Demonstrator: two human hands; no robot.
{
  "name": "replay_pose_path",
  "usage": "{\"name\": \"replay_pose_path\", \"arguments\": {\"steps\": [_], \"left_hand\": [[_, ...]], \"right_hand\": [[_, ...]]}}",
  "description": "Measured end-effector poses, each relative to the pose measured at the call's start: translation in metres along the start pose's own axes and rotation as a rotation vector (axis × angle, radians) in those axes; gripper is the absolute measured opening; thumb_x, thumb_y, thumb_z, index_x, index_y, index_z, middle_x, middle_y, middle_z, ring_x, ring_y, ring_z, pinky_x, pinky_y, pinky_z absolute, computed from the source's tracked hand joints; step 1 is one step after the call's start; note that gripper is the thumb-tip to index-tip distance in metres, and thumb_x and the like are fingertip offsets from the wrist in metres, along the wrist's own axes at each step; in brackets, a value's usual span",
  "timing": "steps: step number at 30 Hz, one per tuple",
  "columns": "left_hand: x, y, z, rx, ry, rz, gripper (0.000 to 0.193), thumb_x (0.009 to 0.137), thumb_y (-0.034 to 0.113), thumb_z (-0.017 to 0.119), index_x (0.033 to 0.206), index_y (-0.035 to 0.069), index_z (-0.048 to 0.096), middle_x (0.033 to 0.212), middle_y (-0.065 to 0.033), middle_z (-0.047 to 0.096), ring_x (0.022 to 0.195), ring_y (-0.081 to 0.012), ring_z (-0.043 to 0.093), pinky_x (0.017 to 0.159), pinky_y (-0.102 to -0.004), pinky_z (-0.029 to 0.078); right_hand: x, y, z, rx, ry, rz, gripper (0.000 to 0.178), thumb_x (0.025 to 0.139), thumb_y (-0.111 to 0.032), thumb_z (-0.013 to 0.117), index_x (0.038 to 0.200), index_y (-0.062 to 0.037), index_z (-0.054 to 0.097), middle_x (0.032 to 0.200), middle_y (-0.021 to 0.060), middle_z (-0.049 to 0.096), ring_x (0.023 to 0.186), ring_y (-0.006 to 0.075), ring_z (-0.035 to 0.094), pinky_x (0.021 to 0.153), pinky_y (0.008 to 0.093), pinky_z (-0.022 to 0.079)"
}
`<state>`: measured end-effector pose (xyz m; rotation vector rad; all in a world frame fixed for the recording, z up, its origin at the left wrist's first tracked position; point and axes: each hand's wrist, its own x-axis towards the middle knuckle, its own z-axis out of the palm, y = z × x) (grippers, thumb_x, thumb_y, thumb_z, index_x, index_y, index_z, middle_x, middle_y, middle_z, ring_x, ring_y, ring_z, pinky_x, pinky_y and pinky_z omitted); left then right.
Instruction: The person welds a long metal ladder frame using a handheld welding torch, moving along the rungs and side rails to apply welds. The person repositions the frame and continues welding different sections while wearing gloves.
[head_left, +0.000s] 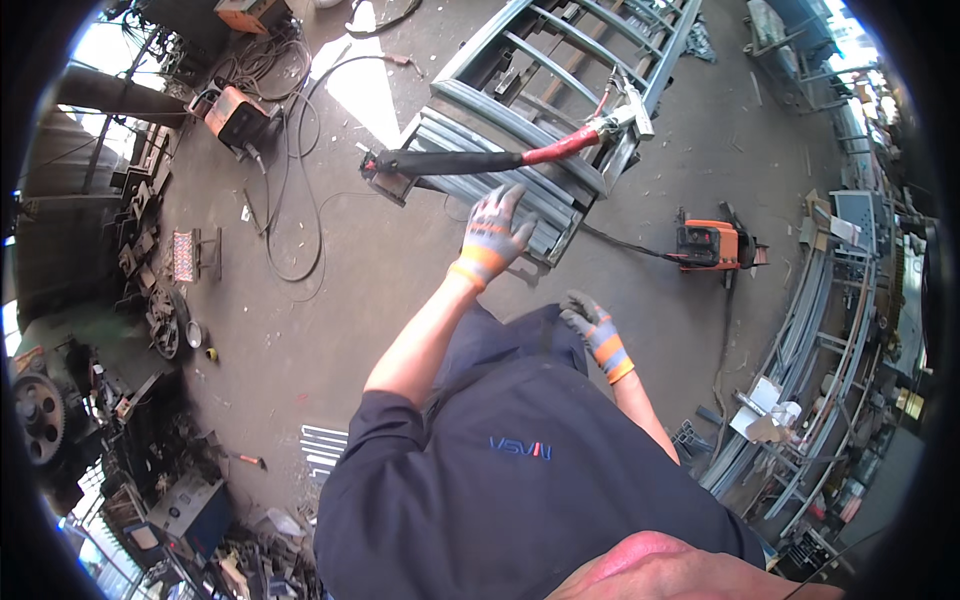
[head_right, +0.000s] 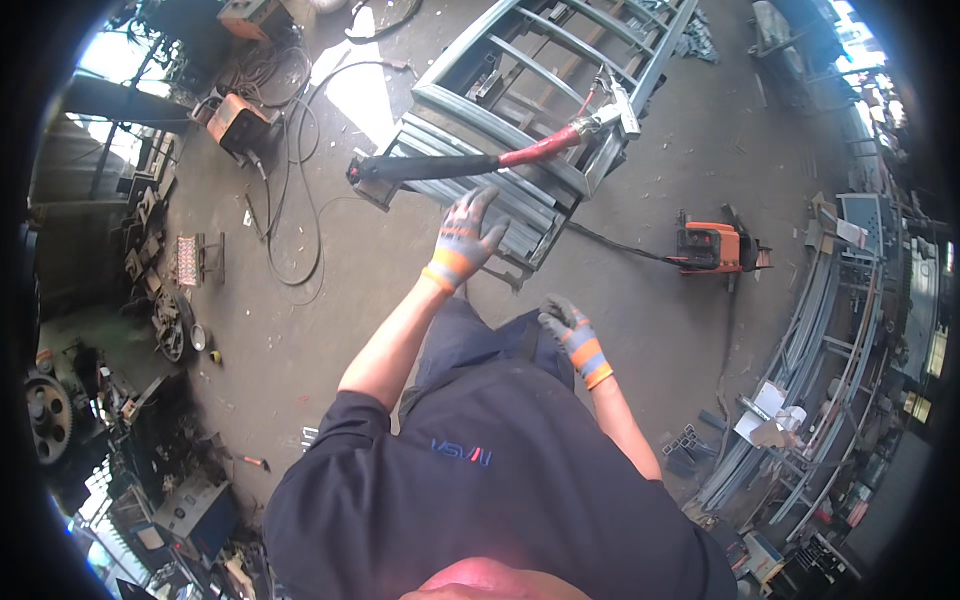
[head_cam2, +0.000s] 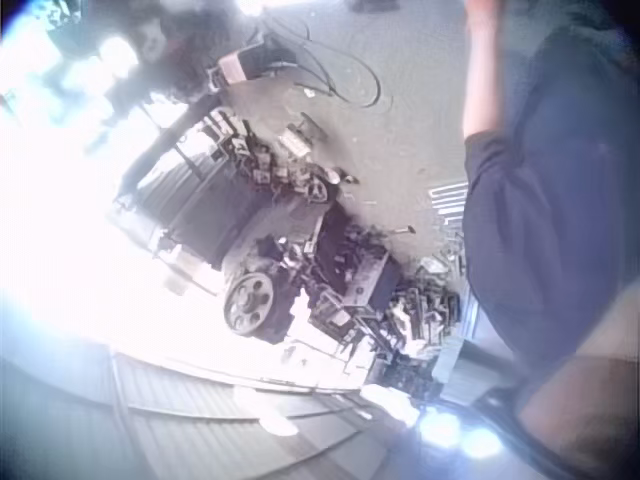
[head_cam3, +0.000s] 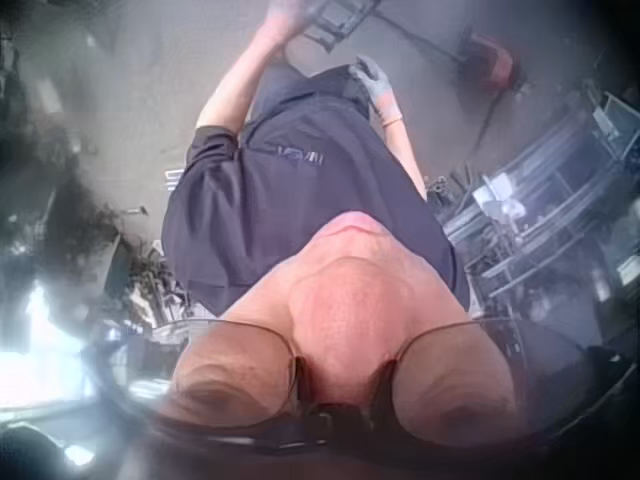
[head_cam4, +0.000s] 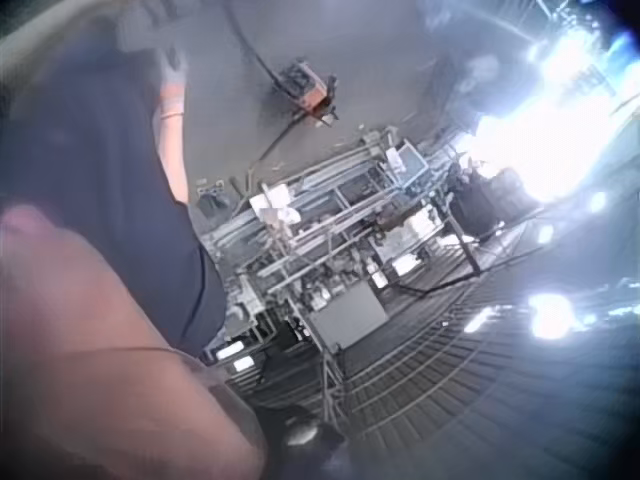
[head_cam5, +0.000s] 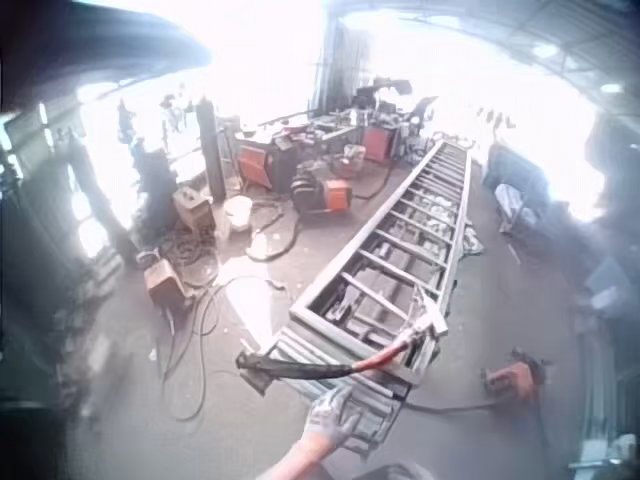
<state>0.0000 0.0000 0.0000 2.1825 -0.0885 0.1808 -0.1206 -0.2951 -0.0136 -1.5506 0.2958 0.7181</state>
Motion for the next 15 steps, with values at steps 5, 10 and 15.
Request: {"name": "replay_pose_path", "arguments": {"steps": [5, 10, 15], "left_hand": [[0.100, 0.017, 0.021, 0.418, 0.004, 0.046, 0.063, 0.085, 0.041, 0.078, 0.137, 0.009, 0.061, 0.133, -0.0151, 0.063, 0.125, -0.0341, 0.059, 0.105, -0.0520, 0.043], [0.146, 0.034, 0.046, 0.665, -0.142, -0.147, 0.054, 0.081, 0.052, 0.081, 0.116, 0.013, 0.069, 0.109, -0.0081, 0.071, 0.103, -0.0311, 0.067, 0.092, -0.0473, 0.044], [0.185, 0.033, 0.046, 0.716, -0.533, -0.269, 0.053, 0.080, 0.055, 0.082, 0.109, 0.012, 0.070, 0.103, -0.0104, 0.072, 0.100, -0.0328, 0.069, 0.089, -0.0468, 0.050]], "right_hand": [[0.081, -0.082, -0.044, 0.231, 0.000, -0.001, 0.056, 0.100, -0.005, 0.068, 0.152, 0.0001, 0.049, 0.130, 0.0099, 0.068, 0.115, 0.0160, 0.066, 0.099, 0.0267, 0.054], [0.188, -0.156, -0.092, 0.400, -0.105, 0.024, 0.063, 0.102, -0.010, 0.066, 0.157, 0.0035, 0.039, 0.134, 0.0172, 0.064, 0.119, 0.0220, 0.066, 0.101, 0.0320, 0.055], [0.253, -0.207, -0.129, 0.593, -0.188, 0.060, 0.058, 0.107, -0.022, 0.062, 0.150, 0.0069, 0.037, 0.129, 0.0204, 0.065, 0.116, 0.0285, 0.070, 0.100, 0.0364, 0.059]]}}
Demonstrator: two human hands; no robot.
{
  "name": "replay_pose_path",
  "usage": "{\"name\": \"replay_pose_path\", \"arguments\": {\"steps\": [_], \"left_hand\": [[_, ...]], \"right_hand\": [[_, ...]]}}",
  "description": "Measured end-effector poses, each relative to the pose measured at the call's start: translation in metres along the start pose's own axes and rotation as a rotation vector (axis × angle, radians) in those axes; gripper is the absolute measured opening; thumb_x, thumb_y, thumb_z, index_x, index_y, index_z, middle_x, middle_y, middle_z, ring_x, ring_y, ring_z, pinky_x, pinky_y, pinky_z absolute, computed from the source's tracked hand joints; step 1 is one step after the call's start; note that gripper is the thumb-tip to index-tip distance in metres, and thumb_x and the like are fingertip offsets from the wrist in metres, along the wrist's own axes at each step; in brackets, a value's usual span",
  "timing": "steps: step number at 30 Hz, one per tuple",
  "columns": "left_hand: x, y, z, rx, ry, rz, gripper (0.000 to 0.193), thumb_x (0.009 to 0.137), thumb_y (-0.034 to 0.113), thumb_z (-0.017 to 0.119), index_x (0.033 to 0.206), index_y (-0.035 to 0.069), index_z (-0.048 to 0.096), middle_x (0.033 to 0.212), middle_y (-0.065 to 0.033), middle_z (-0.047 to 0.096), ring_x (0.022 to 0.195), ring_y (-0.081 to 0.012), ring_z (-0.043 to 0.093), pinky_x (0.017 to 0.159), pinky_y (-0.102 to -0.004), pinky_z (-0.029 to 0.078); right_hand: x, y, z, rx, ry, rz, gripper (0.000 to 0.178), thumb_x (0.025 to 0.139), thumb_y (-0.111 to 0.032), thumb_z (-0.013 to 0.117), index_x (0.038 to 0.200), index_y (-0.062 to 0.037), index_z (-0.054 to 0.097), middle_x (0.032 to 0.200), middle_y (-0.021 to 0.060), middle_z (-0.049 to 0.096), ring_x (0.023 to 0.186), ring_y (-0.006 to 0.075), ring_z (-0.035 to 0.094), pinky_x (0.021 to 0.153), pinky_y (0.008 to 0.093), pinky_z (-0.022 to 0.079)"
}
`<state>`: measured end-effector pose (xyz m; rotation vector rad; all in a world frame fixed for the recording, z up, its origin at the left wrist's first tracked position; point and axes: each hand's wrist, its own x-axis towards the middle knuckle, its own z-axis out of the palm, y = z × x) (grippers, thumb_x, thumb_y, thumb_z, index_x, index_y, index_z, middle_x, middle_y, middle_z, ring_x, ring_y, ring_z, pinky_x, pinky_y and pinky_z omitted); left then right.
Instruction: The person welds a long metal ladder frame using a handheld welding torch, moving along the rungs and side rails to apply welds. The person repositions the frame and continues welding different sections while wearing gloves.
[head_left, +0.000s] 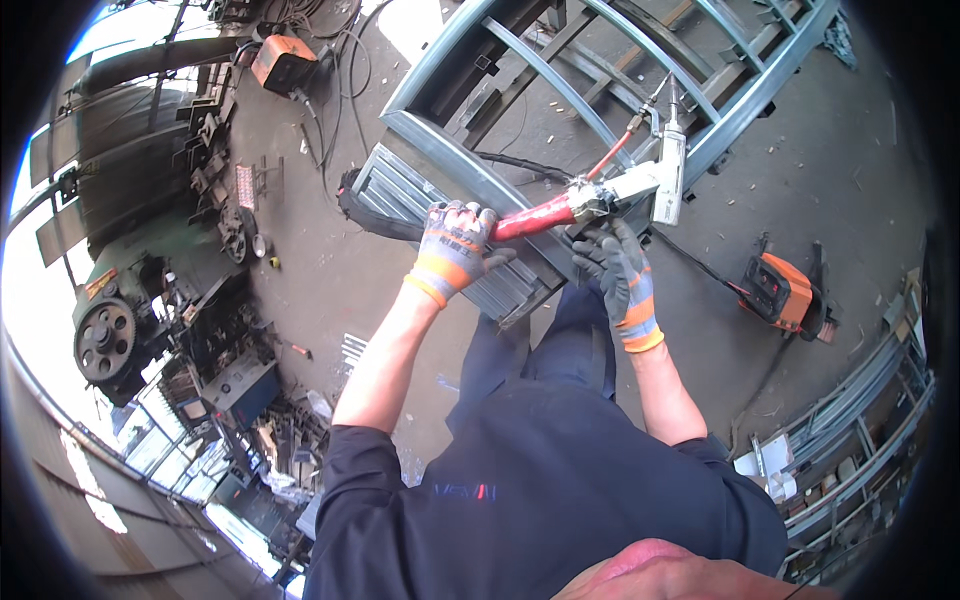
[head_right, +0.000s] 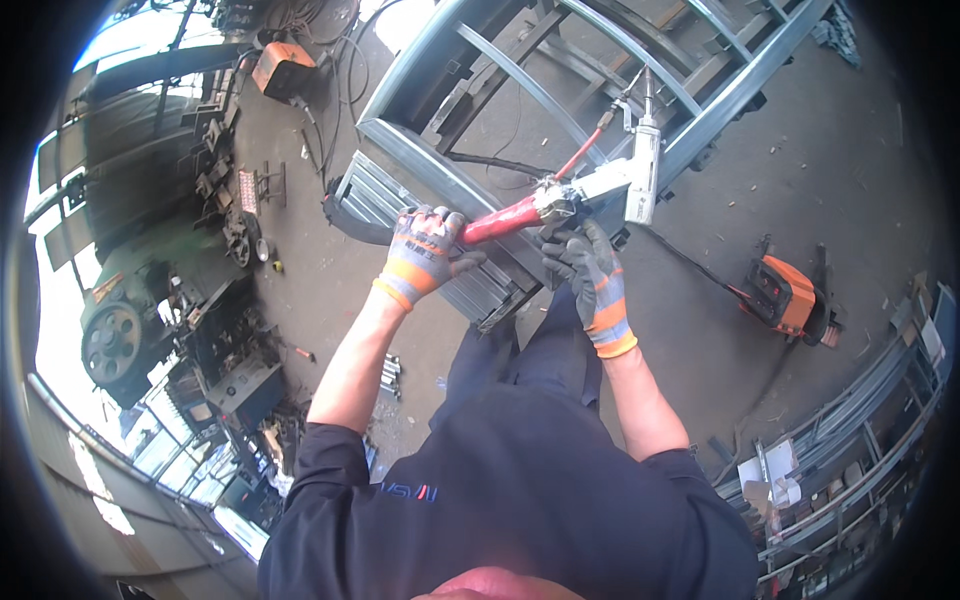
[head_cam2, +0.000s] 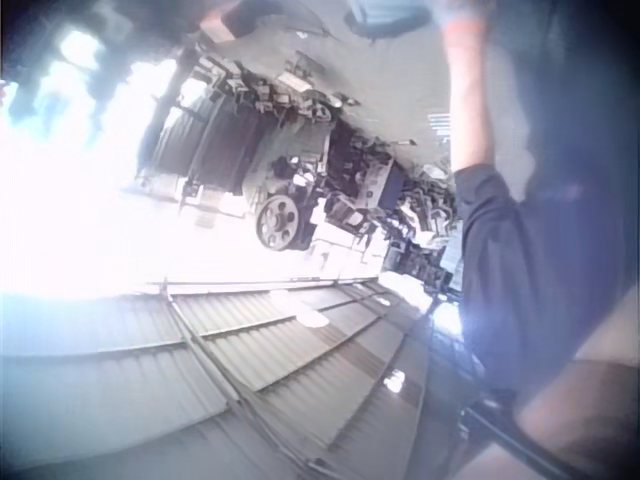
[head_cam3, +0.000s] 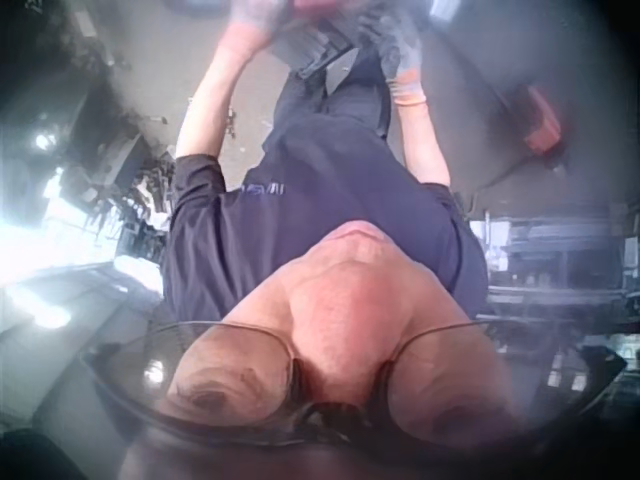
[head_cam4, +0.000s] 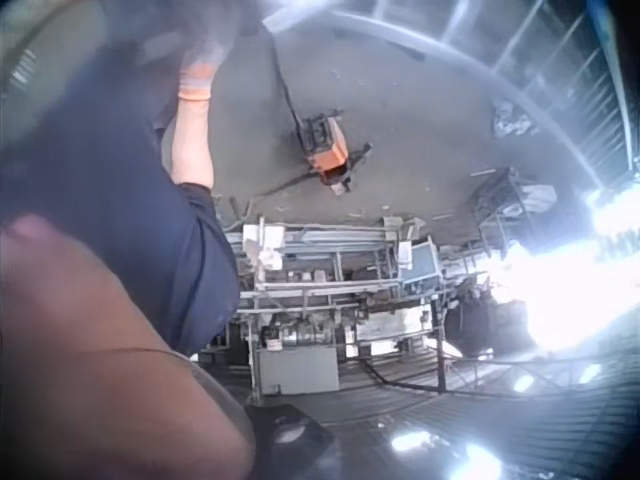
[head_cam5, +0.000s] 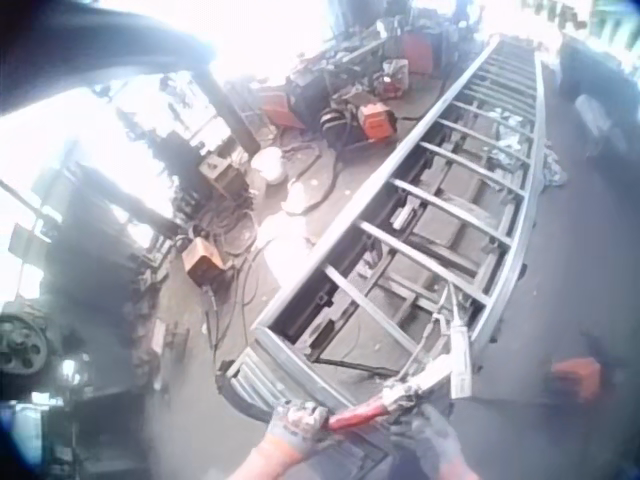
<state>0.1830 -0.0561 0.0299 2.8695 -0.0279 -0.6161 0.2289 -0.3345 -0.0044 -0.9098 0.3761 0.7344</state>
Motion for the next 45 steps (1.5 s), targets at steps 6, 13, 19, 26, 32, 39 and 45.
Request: {"name": "replay_pose_path", "arguments": {"steps": [6, 13, 19, 26, 32, 39, 45], "left_hand": [[0.029, -0.008, -0.007, 0.000, -0.307, -0.007, 0.048, 0.086, 0.055, 0.077, 0.104, 0.011, 0.068, 0.090, -0.0126, 0.073, 0.090, -0.0331, 0.074, 0.079, -0.0461, 0.058], [-0.033, -0.006, -0.031, 0.147, -0.032, -0.015, 0.041, 0.084, 0.053, 0.080, 0.090, 0.015, 0.067, 0.073, -0.0069, 0.068, 0.070, -0.0280, 0.072, 0.064, -0.0422, 0.056], [-0.146, 0.021, -0.029, 0.212, 0.211, -0.119, 0.038, 0.086, 0.050, 0.079, 0.084, 0.015, 0.065, 0.071, -0.0067, 0.069, 0.067, -0.0296, 0.071, 0.064, -0.0413, 0.057], [-0.295, 0.044, 0.031, 0.159, 0.284, -0.297, 0.039, 0.085, 0.051, 0.081, 0.094, 0.014, 0.070, 0.080, -0.0096, 0.073, 0.079, -0.0320, 0.072, 0.074, -0.0445, 0.057], [-0.371, 0.071, 0.100, 0.107, 0.310, -0.360, 0.041, 0.086, 0.049, 0.081, 0.100, 0.012, 0.071, 0.091, -0.0113, 0.073, 0.089, -0.0342, 0.071, 0.083, -0.0452, 0.055], [-0.355, 0.095, 0.118, 0.147, 0.303, -0.382, 0.038, 0.084, 0.046, 0.082, 0.104, 0.015, 0.071, 0.097, -0.0081, 0.073, 0.099, -0.0309, 0.071, 0.092, -0.0436, 0.051], [-0.320, 0.181, 0.183, 0.039, 0.295, -0.424, 0.042, 0.085, 0.053, 0.079, 0.100, 0.015, 0.073, 0.096, -0.0106, 0.075, 0.088, -0.0315, 0.074, 0.083, -0.0472, 0.056]], "right_hand": [[0.039, -0.019, -0.011, 0.066, 0.037, 0.101, 0.035, 0.109, -0.025, 0.059, 0.131, 0.0016, 0.053, 0.119, 0.0194, 0.070, 0.110, 0.0322, 0.074, 0.091, 0.0404, 0.063], [0.045, -0.007, -0.001, 0.231, -0.073, 0.170, 0.030, 0.109, -0.024, 0.061, 0.132, -0.0045, 0.060, 0.122, 0.0122, 0.069, 0.111, 0.0253, 0.071, 0.095, 0.0457, 0.061], [0.003, 0.028, 0.030, 0.343, -0.515, 0.194, 0.045, 0.110, -0.032, 0.057, 0.144, -0.0028, 0.057, 0.144, 0.0148, 0.062, 0.133, 0.0270, 0.061, 0.112, 0.0435, 0.052], [-0.077, 0.094, 0.076, -0.098, -0.508, 0.531, 0.045, 0.107, -0.040, 0.060, 0.137, -0.0064, 0.064, 0.128, 0.0074, 0.070, 0.119, 0.0207, 0.064, 0.107, 0.0395, 0.049], [-0.158, 0.150, 0.046, -0.090, -0.713, 0.378, 0.042, 0.109, -0.032, 0.052, 0.147, -0.0132, 0.056, 0.146, 0.0046, 0.059, 0.141, 0.0227, 0.047, 0.123, 0.0481, 0.030], [-0.178, 0.150, -0.005, -0.008, -0.528, 0.302, 0.040, 0.103, -0.039, 0.065, 0.133, -0.0122, 0.066, 0.125, 0.0019, 0.069, 0.117, 0.0183, 0.064, 0.105, 0.0414, 0.050], [-0.168, 0.118, -0.094, -0.232, -0.463, 0.273, 0.045, 0.103, -0.046, 0.062, 0.133, -0.0138, 0.069, 0.121, 0.0013, 0.072, 0.107, 0.0169, 0.069, 0.096, 0.0417, 0.057]]}}
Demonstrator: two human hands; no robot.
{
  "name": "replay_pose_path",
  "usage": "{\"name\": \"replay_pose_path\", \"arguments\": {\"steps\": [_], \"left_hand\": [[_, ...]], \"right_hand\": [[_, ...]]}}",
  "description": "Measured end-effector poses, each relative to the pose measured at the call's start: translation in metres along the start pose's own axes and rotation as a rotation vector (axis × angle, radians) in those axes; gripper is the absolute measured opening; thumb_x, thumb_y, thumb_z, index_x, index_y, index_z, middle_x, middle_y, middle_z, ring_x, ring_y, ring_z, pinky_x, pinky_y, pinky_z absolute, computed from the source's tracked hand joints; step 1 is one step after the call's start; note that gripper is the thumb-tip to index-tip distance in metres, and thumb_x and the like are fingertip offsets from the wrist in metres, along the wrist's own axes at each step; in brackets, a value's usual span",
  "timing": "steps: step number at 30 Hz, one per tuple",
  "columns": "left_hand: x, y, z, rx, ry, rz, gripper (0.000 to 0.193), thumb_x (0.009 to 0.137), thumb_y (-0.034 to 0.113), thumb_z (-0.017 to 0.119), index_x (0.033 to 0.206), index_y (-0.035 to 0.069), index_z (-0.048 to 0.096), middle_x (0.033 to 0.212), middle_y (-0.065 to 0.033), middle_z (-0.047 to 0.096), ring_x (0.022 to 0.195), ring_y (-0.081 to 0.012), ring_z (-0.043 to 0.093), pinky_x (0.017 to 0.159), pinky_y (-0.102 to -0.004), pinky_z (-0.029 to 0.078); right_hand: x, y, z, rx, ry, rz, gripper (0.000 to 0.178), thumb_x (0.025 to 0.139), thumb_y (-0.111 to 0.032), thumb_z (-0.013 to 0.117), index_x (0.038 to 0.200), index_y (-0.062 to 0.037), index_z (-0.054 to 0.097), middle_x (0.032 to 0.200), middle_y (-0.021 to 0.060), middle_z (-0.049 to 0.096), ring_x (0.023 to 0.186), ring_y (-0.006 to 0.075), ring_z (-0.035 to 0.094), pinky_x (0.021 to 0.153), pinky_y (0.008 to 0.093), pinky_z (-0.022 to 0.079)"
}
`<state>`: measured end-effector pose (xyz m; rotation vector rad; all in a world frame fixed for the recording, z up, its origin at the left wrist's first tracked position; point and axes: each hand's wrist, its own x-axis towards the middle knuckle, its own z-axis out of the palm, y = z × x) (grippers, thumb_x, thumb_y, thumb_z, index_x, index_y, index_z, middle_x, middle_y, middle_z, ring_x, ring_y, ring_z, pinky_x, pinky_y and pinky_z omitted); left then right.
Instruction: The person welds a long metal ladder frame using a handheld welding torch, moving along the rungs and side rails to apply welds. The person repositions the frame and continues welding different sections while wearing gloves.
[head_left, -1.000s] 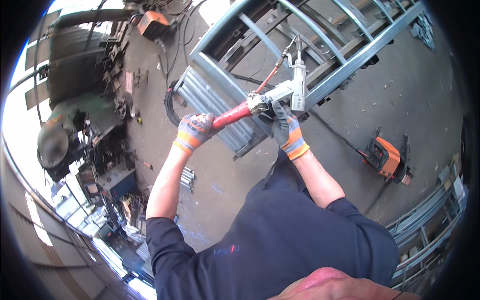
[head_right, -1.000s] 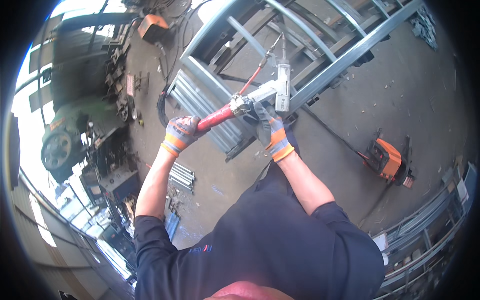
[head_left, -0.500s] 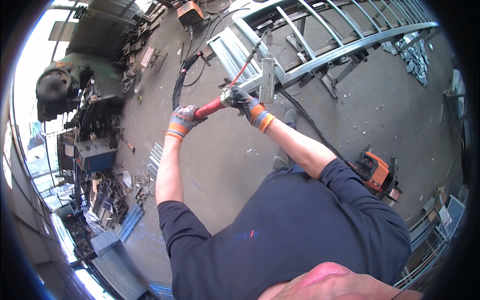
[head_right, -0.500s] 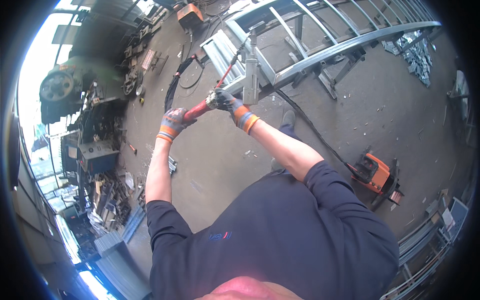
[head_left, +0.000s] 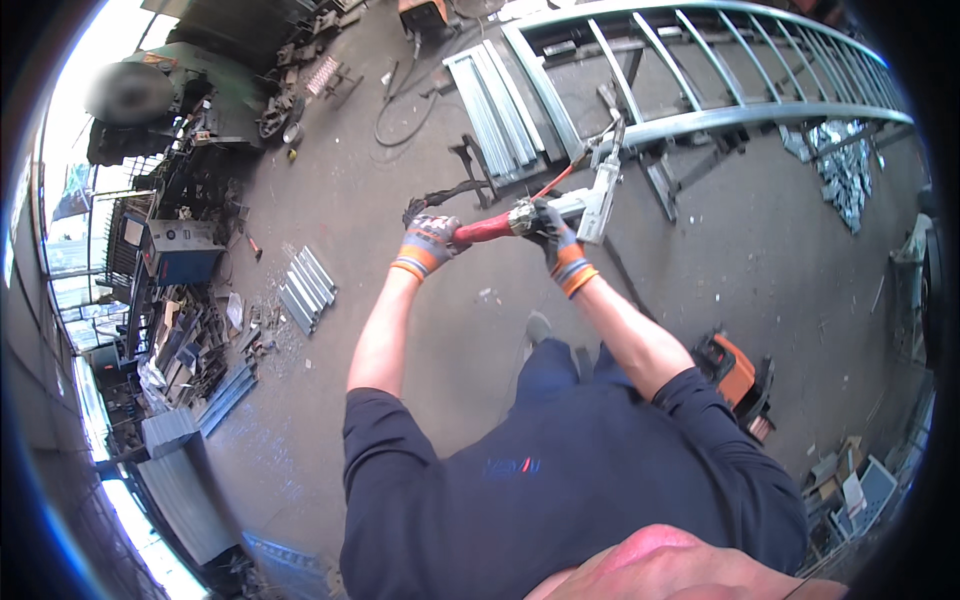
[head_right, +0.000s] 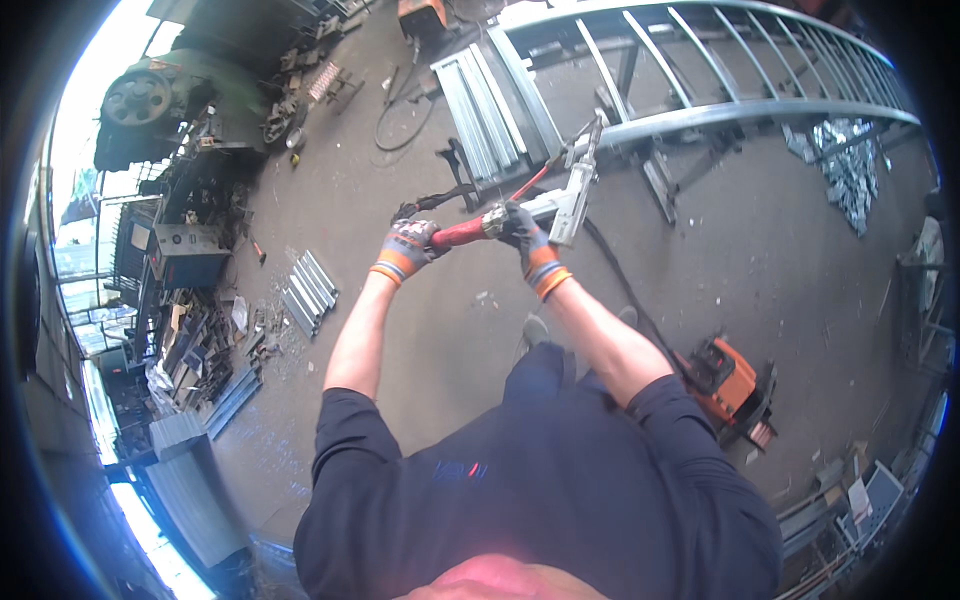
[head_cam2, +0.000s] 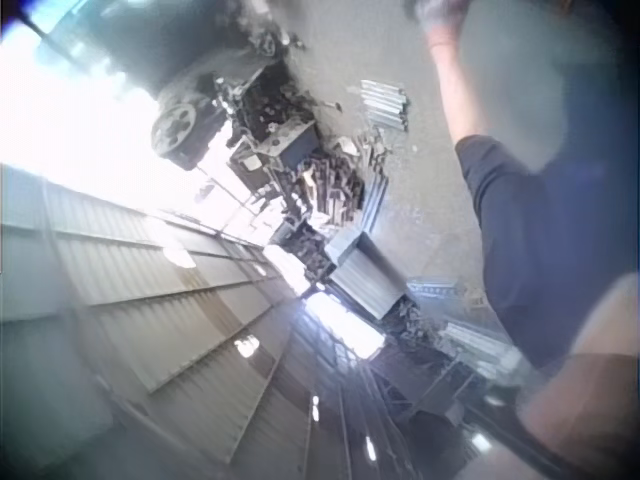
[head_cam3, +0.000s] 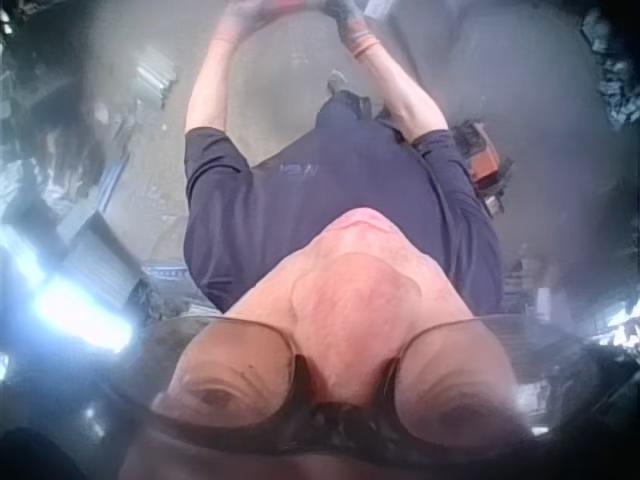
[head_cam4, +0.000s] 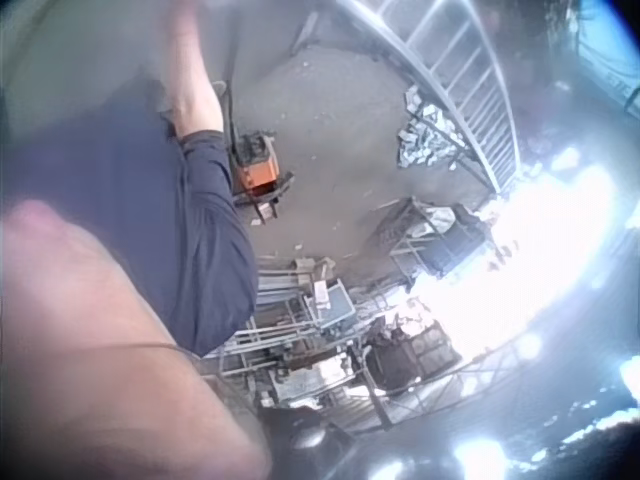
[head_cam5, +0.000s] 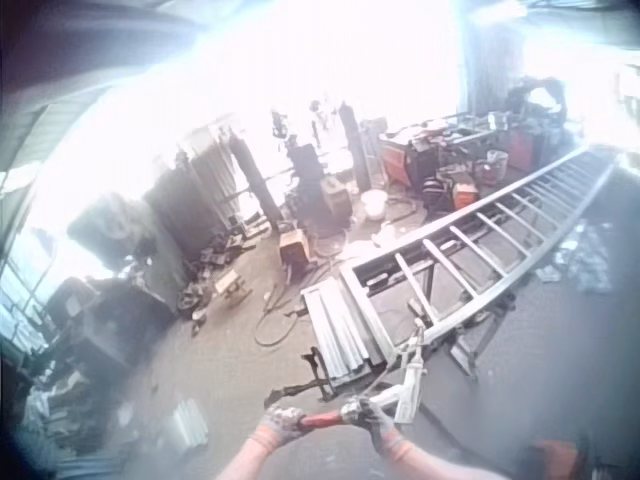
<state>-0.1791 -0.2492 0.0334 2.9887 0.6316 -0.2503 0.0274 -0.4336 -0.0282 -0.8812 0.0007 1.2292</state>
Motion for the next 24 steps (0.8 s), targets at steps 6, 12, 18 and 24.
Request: {"name": "replay_pose_path", "arguments": {"steps": [6, 12, 18, 24], "left_hand": [[-0.020, 0.152, 0.056, -0.356, -0.073, -0.011, 0.033, 0.085, 0.040, 0.078, 0.105, 0.014, 0.072, 0.098, -0.0119, 0.075, 0.092, -0.0329, 0.073, 0.086, -0.0460, 0.056], [0.039, 0.307, 0.066, -0.557, -0.042, 0.199, 0.058, 0.085, 0.033, 0.080, 0.134, 0.010, 0.063, 0.123, -0.0144, 0.068, 0.116, -0.0350, 0.065, 0.104, -0.0479, 0.048], [0.091, 0.365, 0.048, -0.715, 0.018, 0.174, 0.079, 0.082, 0.029, 0.083, 0.152, 0.010, 0.050, 0.144, -0.0175, 0.058, 0.136, -0.0367, 0.053, 0.115, -0.0476, 0.042], [0.136, 0.328, 0.073, -0.734, -0.089, -0.028, 0.078, 0.085, 0.030, 0.081, 0.152, 0.007, 0.049, 0.143, -0.0219, 0.059, 0.129, -0.0391, 0.059, 0.111, -0.0478, 0.047]], "right_hand": [[-0.095, -0.073, -0.104, -0.115, 0.110, -0.029, 0.042, 0.101, -0.031, 0.070, 0.130, -0.0012, 0.070, 0.120, 0.0078, 0.073, 0.108, 0.0197, 0.071, 0.095, 0.0359, 0.059], [-0.230, -0.210, -0.220, -0.199, 0.395, -0.434, 0.027, 0.107, -0.019, 0.061, 0.127, -0.0016, 0.069, 0.115, 0.0066, 0.072, 0.104, 0.0185, 0.070, 0.092, 0.0344, 0.059], [-0.472, -0.478, -0.356, -0.627, 0.769, -0.846, 0.036, 0.109, -0.031, 0.053, 0.130, -0.0020, 0.060, 0.106, 0.0044, 0.062, 0.096, 0.0176, 0.064, 0.089, 0.0313, 0.055], [-0.703, -0.674, -0.359, -1.003, 1.264, -1.015, 0.048, 0.109, -0.039, 0.051, 0.136, 0.0000, 0.054, 0.106, 0.0053, 0.059, 0.095, 0.0180, 0.062, 0.089, 0.0301, 0.053]]}}
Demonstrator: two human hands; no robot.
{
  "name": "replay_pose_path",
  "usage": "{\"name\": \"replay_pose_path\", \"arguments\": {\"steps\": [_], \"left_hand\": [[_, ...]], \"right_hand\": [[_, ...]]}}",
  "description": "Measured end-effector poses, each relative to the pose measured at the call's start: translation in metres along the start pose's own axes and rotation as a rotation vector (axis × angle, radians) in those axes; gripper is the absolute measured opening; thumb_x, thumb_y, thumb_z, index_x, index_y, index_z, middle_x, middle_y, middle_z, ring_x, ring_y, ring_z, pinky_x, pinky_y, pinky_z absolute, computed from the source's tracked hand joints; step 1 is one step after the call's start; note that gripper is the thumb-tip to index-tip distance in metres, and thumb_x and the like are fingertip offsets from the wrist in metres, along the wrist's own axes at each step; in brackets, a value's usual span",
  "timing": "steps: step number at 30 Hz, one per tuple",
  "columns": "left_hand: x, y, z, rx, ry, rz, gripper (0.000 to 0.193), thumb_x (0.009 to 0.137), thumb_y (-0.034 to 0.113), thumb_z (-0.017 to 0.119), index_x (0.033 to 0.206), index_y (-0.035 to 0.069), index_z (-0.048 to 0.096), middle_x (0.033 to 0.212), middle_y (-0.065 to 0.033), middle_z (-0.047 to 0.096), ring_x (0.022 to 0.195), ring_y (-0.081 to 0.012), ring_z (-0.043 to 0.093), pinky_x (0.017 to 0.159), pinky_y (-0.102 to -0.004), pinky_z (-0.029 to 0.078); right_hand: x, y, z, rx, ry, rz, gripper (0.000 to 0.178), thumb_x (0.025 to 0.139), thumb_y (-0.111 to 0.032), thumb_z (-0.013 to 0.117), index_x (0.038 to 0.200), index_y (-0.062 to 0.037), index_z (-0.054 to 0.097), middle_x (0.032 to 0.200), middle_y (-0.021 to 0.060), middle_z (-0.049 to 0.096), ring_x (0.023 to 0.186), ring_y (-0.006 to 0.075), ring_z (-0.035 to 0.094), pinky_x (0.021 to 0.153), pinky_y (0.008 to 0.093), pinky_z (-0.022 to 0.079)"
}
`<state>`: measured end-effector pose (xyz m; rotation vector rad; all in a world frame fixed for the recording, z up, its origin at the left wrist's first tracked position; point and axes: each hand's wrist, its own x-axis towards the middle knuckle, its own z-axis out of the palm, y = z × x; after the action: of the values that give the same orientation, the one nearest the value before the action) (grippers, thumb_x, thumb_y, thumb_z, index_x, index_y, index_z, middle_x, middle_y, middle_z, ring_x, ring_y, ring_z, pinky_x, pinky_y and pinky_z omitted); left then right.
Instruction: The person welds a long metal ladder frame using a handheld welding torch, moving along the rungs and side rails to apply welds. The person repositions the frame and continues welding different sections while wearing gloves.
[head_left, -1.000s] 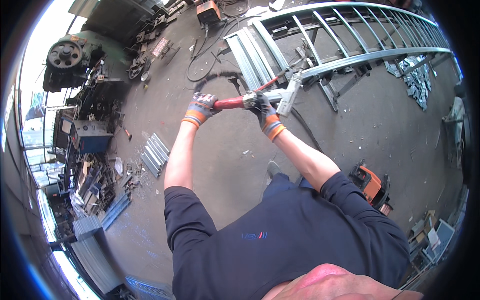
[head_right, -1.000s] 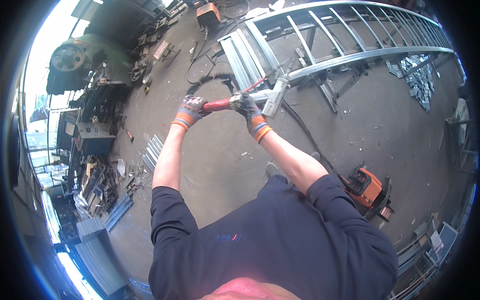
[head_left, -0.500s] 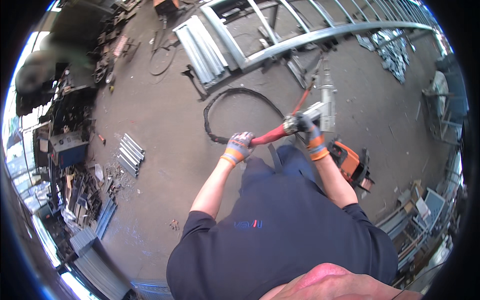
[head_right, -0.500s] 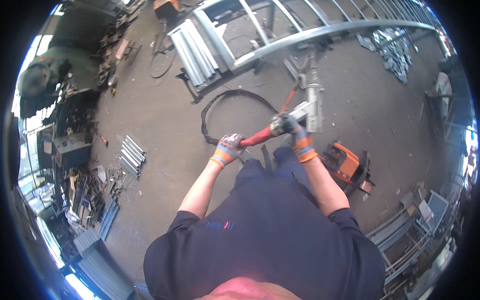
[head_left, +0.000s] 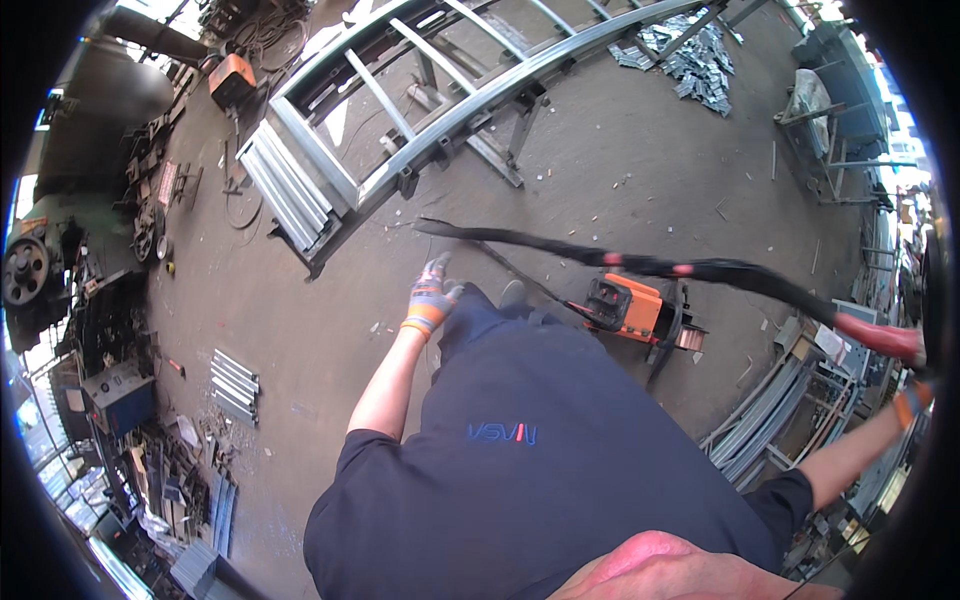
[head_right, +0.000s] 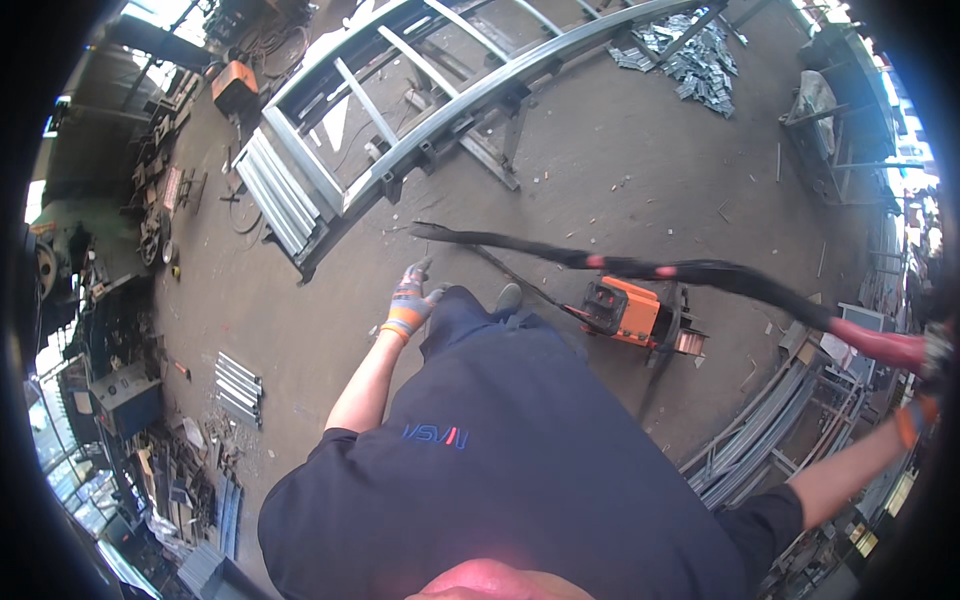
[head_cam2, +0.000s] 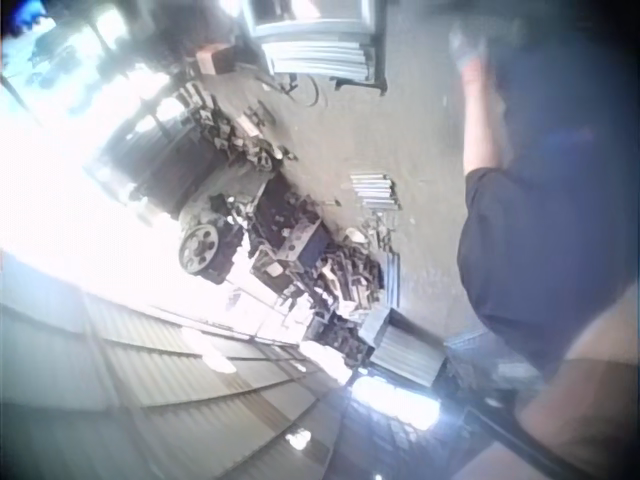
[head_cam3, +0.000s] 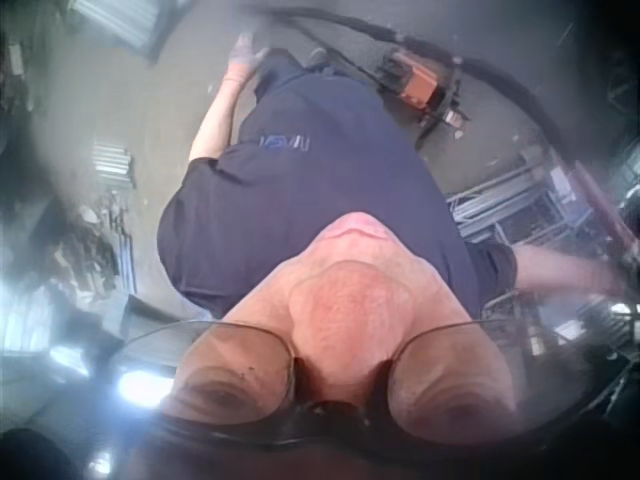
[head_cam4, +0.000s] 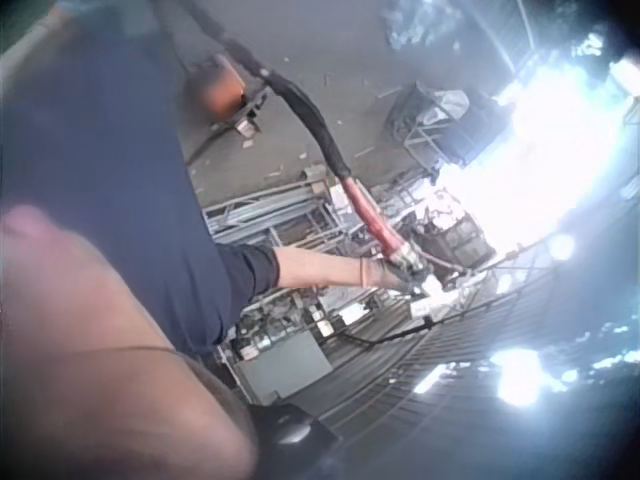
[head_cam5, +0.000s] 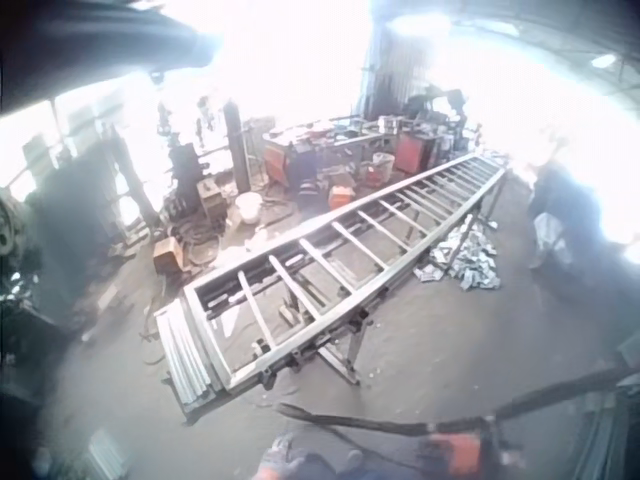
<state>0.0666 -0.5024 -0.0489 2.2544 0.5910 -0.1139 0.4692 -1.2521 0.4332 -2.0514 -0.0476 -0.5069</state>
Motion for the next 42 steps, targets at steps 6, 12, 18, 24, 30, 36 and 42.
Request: {"name": "replay_pose_path", "arguments": {"steps": [6, 12, 18, 24, 30, 36, 42], "left_hand": [[0.092, -0.024, -0.024, -0.089, 0.164, -0.114, 0.071, 0.088, 0.031, 0.077, 0.151, 0.011, 0.051, 0.132, -0.0198, 0.066, 0.119, -0.0369, 0.065, 0.106, -0.0467, 0.051], [0.192, -0.001, -0.082, -0.055, 0.469, -0.304, 0.049, 0.095, 0.043, 0.067, 0.135, 0.014, 0.066, 0.119, -0.0219, 0.072, 0.113, -0.0403, 0.068, 0.099, -0.0503, 0.053], [0.280, 0.009, -0.148, 0.020, 0.533, -0.347, 0.057, 0.095, 0.054, 0.063, 0.129, 0.008, 0.069, 0.132, -0.0238, 0.069, 0.123, -0.0383, 0.065, 0.104, -0.0481, 0.051], [0.412, -0.013, -0.166, 0.176, 0.462, -0.737, 0.060, 0.097, 0.054, 0.060, 0.133, 0.006, 0.063, 0.134, -0.0199, 0.069, 0.123, -0.0359, 0.068, 0.103, -0.0492, 0.054], [0.434, -0.029, -0.145, 0.244, 0.449, -0.896, 0.048, 0.102, 0.046, 0.056, 0.127, 0.006, 0.065, 0.123, -0.0195, 0.074, 0.116, -0.0391, 0.071, 0.096, -0.0534, 0.057], [0.434, -0.024, -0.150, 0.322, 0.486, -1.016, 0.043, 0.101, 0.040, 0.060, 0.124, 0.004, 0.064, 0.118, -0.0227, 0.075, 0.112, -0.0410, 0.073, 0.094, -0.0524, 0.058], [0.442, -0.026, -0.155, 0.307, 0.448, -1.046, 0.043, 0.101, 0.044, 0.061, 0.120, 0.005, 0.063, 0.113, -0.0208, 0.076, 0.108, -0.0381, 0.074, 0.089, -0.0528, 0.060]], "right_hand": [[0.011, -0.125, -0.011, -0.463, 0.167, -0.164, 0.045, 0.106, -0.033, 0.055, 0.136, 0.0009, 0.055, 0.108, 0.0070, 0.061, 0.095, 0.0180, 0.063, 0.088, 0.0303, 0.054], [0.072, -0.192, 0.102, -0.615, 0.077, -0.327, 0.043, 0.104, -0.026, 0.059, 0.136, 0.0018, 0.056, 0.109, 0.0088, 0.062, 0.095, 0.0180, 0.064, 0.087, 0.0305, 0.055], [0.161, -0.205, 0.241, -0.599, -0.072, -0.479, 0.042, 0.101, -0.020, 0.063, 0.135, 0.0026, 0.056, 0.111, 0.0105, 0.064, 0.094, 0.0180, 0.065, 0.086, 0.0307, 0.056], [0.271, -0.155, 0.425, -0.439, -0.325, -0.630, 0.042, 0.099, -0.014, 0.068, 0.135, 0.0035, 0.057, 0.113, 0.0123, 0.066, 0.094, 0.0180, 0.066, 0.084, 0.0309, 0.057], [0.327, -0.074, 0.601, -0.138, -0.591, -0.660, 0.043, 0.096, -0.007, 0.072, 0.135, 0.0044, 0.058, 0.115, 0.0140, 0.068, 0.093, 0.0179, 0.067, 0.083, 0.0311, 0.058], [0.322, -0.019, 0.711, 0.208, -0.689, -0.502, 0.046, 0.092, -0.001, 0.075, 0.135, 0.0055, 0.057, 0.119, 0.0174, 0.069, 0.093, 0.0182, 0.068, 0.082, 0.0329, 0.059], [0.351, 0.007, 0.739, 0.283, -0.625, -0.359, 0.035, 0.093, -0.007, 0.073, 0.123, 0.0017, 0.056, 0.114, 0.0159, 0.062, 0.084, 0.0176, 0.061, 0.075, 0.0338, 0.054]]}}
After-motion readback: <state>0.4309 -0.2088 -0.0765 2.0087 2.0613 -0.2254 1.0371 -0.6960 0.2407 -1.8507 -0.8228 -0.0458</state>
